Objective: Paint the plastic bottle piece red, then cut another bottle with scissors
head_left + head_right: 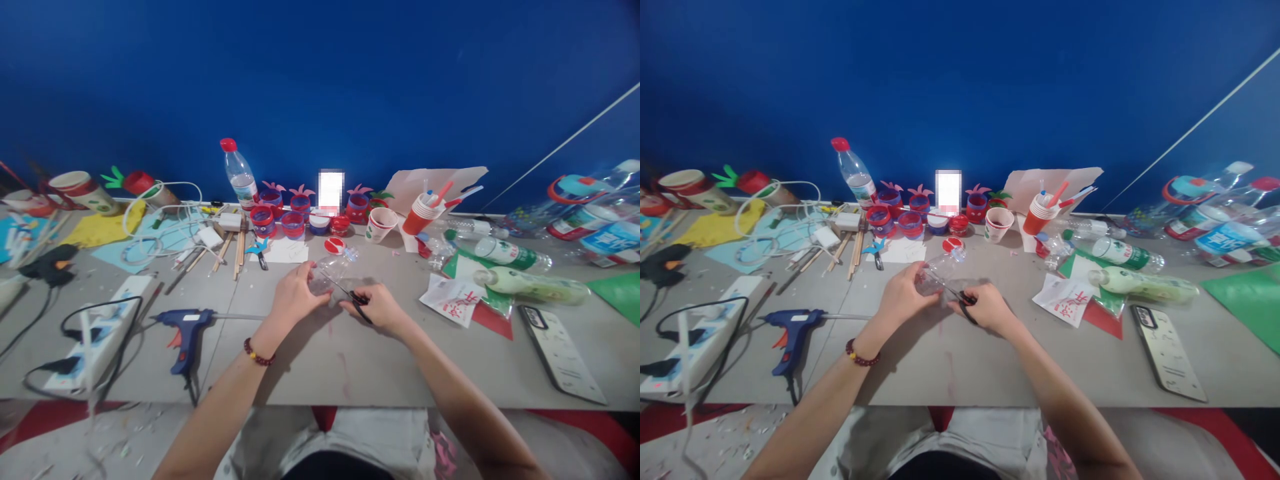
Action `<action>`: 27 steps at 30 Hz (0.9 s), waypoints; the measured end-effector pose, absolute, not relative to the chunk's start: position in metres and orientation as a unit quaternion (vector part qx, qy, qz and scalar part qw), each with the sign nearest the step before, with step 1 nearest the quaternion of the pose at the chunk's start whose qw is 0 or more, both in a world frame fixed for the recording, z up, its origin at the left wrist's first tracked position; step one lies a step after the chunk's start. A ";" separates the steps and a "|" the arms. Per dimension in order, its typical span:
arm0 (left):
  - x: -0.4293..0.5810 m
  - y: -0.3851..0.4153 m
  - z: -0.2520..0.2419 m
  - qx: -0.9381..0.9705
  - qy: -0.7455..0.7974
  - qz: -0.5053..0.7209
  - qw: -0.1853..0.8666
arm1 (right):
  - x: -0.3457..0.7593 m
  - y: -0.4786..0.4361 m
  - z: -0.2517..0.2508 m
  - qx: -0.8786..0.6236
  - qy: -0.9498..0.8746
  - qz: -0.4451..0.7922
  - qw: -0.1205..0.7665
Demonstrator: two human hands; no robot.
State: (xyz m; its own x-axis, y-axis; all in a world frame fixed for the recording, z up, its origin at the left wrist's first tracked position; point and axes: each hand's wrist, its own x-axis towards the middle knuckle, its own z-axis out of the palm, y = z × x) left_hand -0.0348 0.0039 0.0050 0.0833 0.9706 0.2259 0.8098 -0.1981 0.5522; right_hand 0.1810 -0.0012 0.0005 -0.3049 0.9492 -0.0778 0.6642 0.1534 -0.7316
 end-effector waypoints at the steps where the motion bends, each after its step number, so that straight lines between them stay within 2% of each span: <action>1: -0.035 0.004 0.005 0.721 0.619 0.277 0.143 | 0.181 -0.001 0.001 -0.552 -0.728 0.348 0.210; 13: -0.037 0.006 0.004 0.716 0.641 0.255 0.103 | 0.186 0.001 -0.003 -0.544 -0.664 0.475 0.194; 20: -0.041 0.007 0.002 0.734 0.624 0.266 0.029 | 0.181 -0.005 0.007 -0.558 -0.642 0.494 0.181; 27: -0.039 0.006 0.001 0.735 0.625 0.263 0.009 | 0.180 -0.004 0.006 -0.573 -0.633 0.486 0.184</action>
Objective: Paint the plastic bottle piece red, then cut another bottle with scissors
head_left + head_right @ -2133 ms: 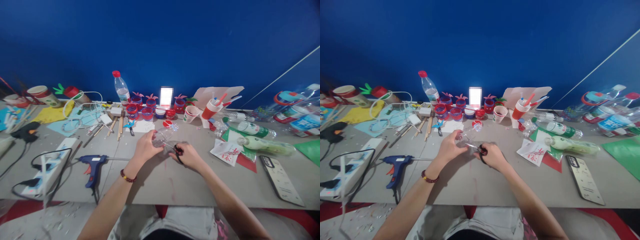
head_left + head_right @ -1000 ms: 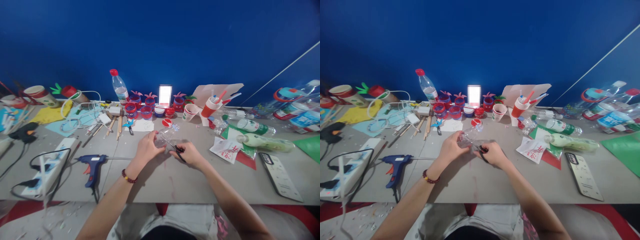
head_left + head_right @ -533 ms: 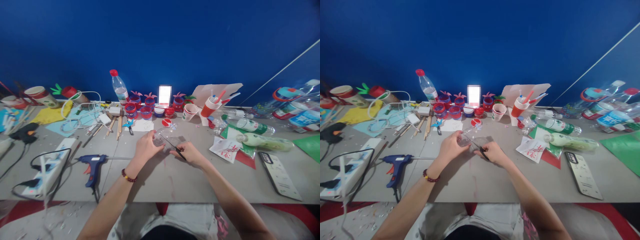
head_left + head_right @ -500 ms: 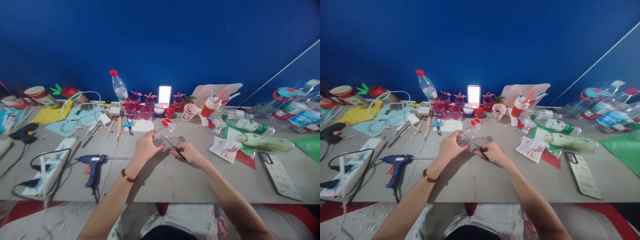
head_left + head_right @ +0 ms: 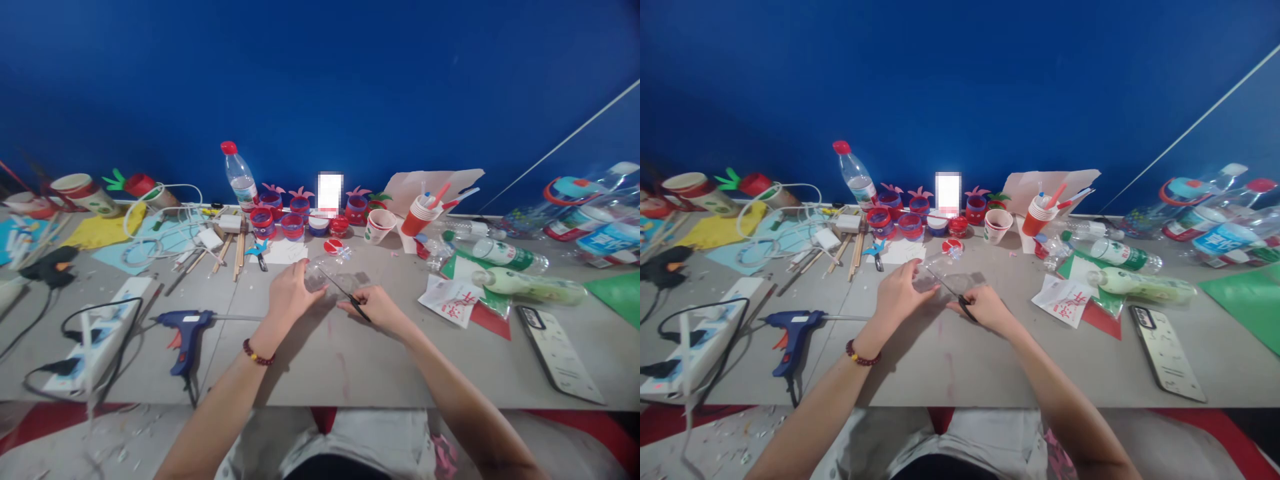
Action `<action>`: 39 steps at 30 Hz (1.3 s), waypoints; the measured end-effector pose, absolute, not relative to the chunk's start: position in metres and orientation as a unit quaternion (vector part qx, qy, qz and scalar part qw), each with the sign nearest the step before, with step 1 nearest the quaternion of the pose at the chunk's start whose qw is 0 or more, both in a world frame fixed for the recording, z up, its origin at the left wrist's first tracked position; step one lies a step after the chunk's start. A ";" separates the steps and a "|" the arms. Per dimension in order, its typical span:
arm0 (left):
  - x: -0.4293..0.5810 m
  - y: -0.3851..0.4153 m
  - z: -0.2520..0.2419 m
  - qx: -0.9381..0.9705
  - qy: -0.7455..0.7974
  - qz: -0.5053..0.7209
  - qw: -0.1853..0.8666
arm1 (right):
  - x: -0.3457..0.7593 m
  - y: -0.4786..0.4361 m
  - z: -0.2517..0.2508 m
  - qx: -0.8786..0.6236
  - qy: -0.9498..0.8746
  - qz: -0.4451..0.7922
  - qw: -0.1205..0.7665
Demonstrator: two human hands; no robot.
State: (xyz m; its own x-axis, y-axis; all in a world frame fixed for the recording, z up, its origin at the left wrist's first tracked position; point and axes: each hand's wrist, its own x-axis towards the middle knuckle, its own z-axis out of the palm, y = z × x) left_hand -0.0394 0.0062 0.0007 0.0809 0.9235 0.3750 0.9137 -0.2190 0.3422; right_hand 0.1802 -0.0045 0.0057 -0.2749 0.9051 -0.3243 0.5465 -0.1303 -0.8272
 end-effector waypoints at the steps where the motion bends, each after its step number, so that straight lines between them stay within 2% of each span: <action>1: -0.040 0.006 0.000 0.734 0.624 0.267 0.010 | 0.180 -0.004 0.005 -0.575 -0.631 0.485 0.188; 9: -0.040 0.006 0.000 0.729 0.640 0.240 0.033 | 0.179 -0.003 0.006 -0.565 -0.639 0.480 0.203; 17: -0.037 0.004 0.000 0.735 0.629 0.248 -0.053 | 0.182 -0.005 0.007 -0.546 -0.610 0.543 0.187; 25: -0.030 0.000 -0.009 0.747 0.601 0.274 -0.071 | 0.176 -0.009 0.008 -0.530 -0.573 0.594 0.199; 39: -0.027 -0.002 -0.014 0.745 0.615 0.251 -0.069 | 0.174 -0.008 0.003 -0.566 -0.597 0.527 0.214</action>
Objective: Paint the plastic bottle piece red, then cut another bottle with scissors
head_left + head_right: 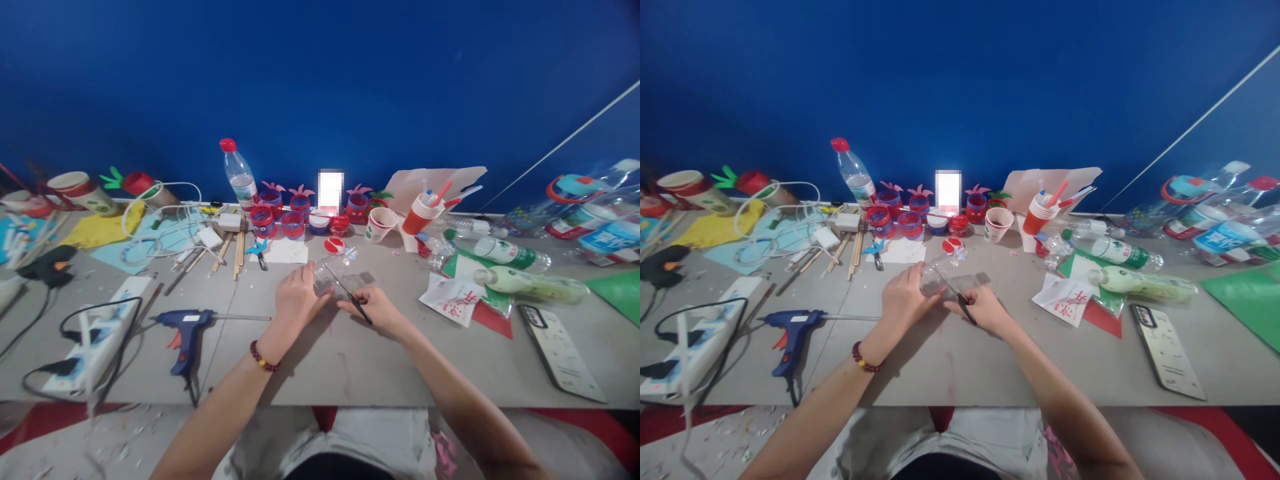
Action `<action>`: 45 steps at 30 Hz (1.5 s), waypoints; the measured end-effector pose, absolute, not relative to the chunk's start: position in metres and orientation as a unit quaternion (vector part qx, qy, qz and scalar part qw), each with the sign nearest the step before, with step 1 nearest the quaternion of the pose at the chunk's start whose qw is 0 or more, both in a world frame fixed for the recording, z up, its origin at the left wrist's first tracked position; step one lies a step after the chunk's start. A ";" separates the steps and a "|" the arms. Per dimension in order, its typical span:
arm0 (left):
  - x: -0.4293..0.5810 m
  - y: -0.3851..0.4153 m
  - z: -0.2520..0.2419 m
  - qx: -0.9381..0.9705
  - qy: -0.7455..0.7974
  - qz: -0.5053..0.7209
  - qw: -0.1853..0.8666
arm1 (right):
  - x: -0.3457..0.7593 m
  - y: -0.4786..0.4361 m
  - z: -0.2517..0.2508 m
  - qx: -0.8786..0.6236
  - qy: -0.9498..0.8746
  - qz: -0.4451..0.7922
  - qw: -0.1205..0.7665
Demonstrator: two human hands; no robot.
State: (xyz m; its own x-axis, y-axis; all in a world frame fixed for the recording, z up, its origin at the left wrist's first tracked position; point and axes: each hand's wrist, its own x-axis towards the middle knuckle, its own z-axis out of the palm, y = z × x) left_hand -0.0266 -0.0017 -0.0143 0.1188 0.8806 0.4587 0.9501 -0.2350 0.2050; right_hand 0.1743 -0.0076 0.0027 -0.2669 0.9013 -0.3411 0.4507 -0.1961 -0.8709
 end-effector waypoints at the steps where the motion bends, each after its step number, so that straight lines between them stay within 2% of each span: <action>1: -0.026 -0.002 -0.014 -0.744 -0.617 -0.248 0.070 | 0.174 -0.007 0.002 -0.570 -0.597 0.523 0.213; 9: -0.029 0.001 -0.011 -0.744 -0.617 -0.243 0.085 | 0.172 -0.007 0.001 -0.584 -0.589 0.516 0.212; 15: -0.030 0.001 -0.006 -0.737 -0.619 -0.265 0.053 | 0.170 -0.008 -0.002 -0.573 -0.609 0.502 0.219; 20: -0.040 0.005 0.004 -0.720 -0.631 -0.289 -0.007 | 0.170 -0.008 0.002 -0.577 -0.610 0.499 0.213; 25: -0.046 0.008 0.018 -0.710 -0.637 -0.274 -0.123 | 0.171 -0.009 0.007 -0.577 -0.615 0.499 0.200; 27: -0.045 0.007 0.018 -0.708 -0.643 -0.259 -0.137 | 0.172 -0.008 0.007 -0.576 -0.622 0.492 0.197; 35: -0.043 0.005 0.008 -0.734 -0.631 -0.246 -0.057 | 0.174 -0.007 0.001 -0.567 -0.642 0.473 0.204; 45: -0.029 -0.002 0.002 -0.769 -0.607 -0.200 -0.009 | 0.178 -0.008 0.002 -0.539 -0.653 0.493 0.199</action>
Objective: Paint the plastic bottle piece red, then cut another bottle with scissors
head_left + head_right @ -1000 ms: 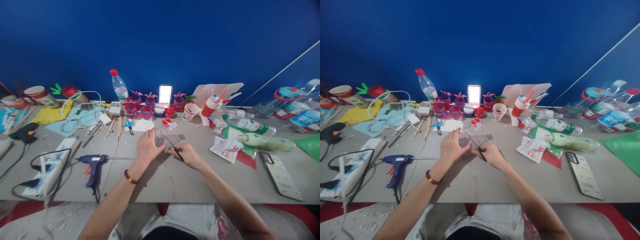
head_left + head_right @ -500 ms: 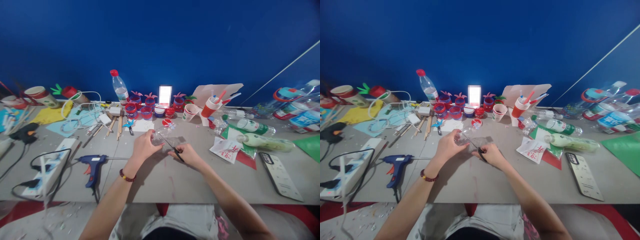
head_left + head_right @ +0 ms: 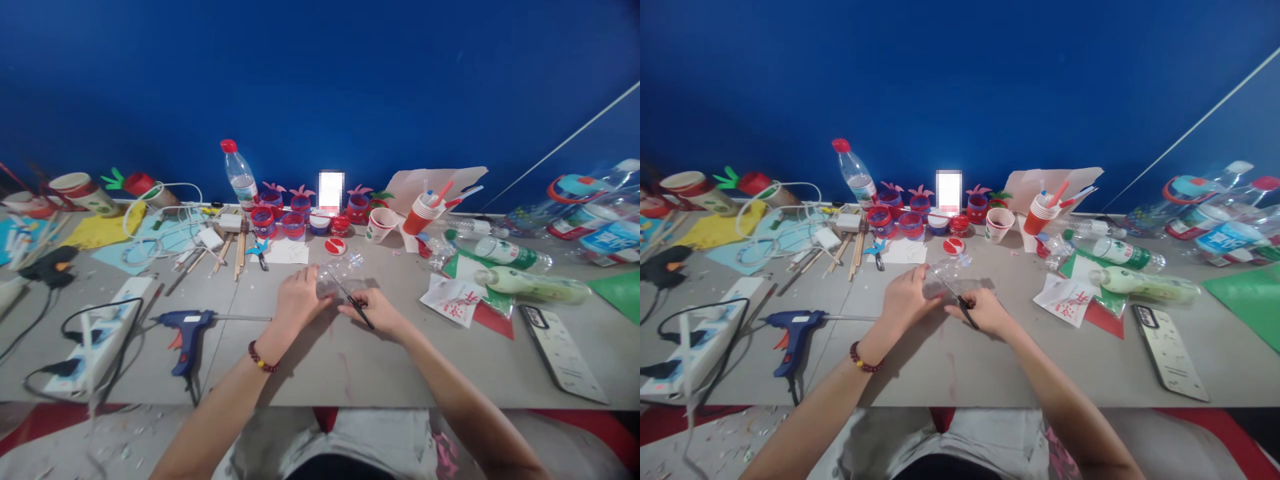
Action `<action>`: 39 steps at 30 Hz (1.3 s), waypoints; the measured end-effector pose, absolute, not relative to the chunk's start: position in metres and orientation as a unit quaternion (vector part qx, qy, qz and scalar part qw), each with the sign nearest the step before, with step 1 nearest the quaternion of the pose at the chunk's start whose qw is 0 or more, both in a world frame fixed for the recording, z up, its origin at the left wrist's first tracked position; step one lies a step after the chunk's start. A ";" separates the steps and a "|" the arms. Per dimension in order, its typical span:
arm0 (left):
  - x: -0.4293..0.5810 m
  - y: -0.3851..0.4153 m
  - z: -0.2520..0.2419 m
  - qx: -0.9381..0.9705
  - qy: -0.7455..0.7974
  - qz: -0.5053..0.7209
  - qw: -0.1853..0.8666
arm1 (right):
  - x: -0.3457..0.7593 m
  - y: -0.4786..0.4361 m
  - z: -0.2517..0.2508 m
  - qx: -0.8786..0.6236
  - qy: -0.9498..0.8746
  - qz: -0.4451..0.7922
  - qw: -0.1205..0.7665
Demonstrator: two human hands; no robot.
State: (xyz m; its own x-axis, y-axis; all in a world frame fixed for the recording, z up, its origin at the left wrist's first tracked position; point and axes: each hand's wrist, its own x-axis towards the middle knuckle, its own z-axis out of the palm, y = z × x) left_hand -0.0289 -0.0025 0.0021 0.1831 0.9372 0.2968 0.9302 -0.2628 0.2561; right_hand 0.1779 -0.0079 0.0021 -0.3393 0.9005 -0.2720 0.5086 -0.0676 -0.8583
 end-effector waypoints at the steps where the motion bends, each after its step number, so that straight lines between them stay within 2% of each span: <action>1: -0.028 -0.003 0.001 0.770 0.606 0.201 0.003 | 0.178 -0.008 0.003 -0.538 -0.654 0.493 0.198; 20: -0.030 -0.001 -0.007 0.750 0.611 0.238 -0.082 | 0.173 -0.008 0.004 -0.563 -0.626 0.496 0.213; 39: -0.035 0.003 0.001 0.742 0.609 0.273 -0.067 | 0.169 -0.011 0.006 -0.570 -0.629 0.484 0.211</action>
